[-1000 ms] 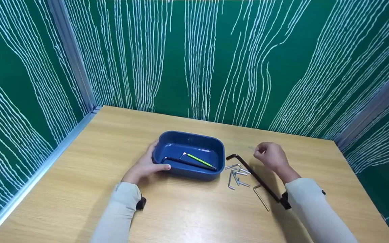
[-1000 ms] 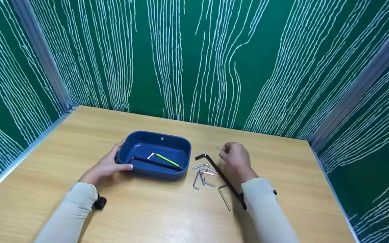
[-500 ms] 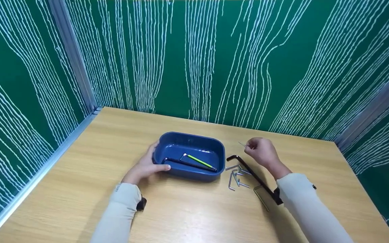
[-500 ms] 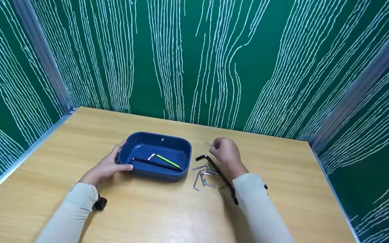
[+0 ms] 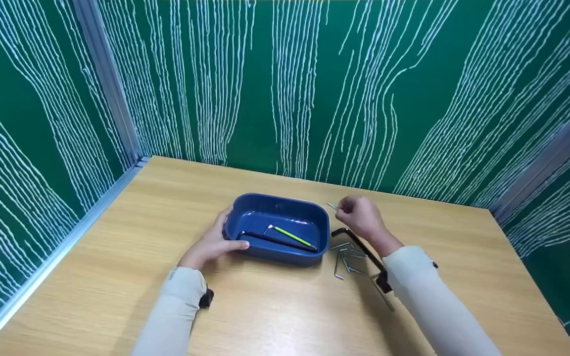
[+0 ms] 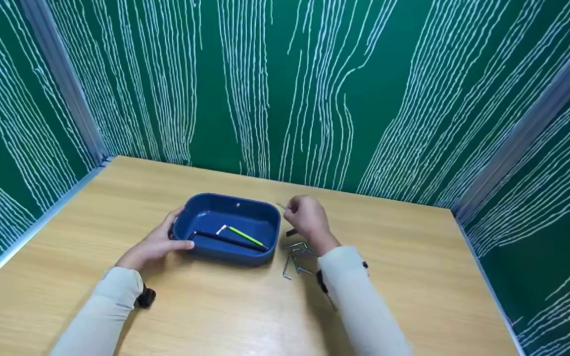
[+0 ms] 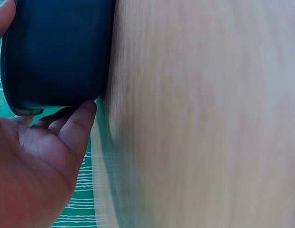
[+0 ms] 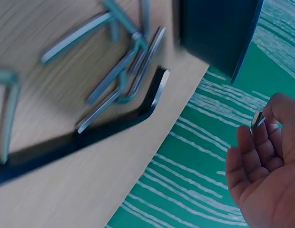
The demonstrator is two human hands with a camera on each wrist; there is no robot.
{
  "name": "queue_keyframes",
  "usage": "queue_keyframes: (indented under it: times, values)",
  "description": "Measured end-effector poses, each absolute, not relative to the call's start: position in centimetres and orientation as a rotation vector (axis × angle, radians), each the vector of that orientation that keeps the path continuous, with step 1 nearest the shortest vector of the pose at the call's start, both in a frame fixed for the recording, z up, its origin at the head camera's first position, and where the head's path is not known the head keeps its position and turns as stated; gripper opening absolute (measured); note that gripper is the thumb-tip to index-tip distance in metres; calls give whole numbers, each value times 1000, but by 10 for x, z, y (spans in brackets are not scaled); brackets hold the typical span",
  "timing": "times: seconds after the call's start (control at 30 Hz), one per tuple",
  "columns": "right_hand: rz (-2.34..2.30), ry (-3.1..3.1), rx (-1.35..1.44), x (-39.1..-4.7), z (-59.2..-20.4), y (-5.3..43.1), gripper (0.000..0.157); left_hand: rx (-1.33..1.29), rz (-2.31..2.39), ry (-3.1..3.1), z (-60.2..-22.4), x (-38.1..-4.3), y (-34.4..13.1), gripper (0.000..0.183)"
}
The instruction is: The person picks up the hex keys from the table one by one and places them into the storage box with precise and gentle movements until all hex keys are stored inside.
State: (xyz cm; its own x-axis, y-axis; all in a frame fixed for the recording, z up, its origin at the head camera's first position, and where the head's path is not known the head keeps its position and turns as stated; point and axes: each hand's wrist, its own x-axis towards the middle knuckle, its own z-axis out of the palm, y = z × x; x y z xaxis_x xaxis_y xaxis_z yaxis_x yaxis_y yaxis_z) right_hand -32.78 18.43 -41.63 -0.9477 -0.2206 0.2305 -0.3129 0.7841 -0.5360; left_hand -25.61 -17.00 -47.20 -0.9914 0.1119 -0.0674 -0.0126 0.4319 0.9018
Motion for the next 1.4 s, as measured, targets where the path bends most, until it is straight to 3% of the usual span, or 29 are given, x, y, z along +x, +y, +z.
queue_keyframes:
  times: [0.33, 0.73, 1.4]
  values:
    - [974, -2889, 361, -324, -420, 159, 5, 58, 1590, 2556, -470, -256, -169, 108]
    - [923, -2924, 367, -321, -429, 136, 5, 52, 1574, 2577, -472, -256, -168, 97]
    - [704, -2937, 401, -322, -445, 109, 8, 98, 1616, 2591, -472, -257, -169, 101]
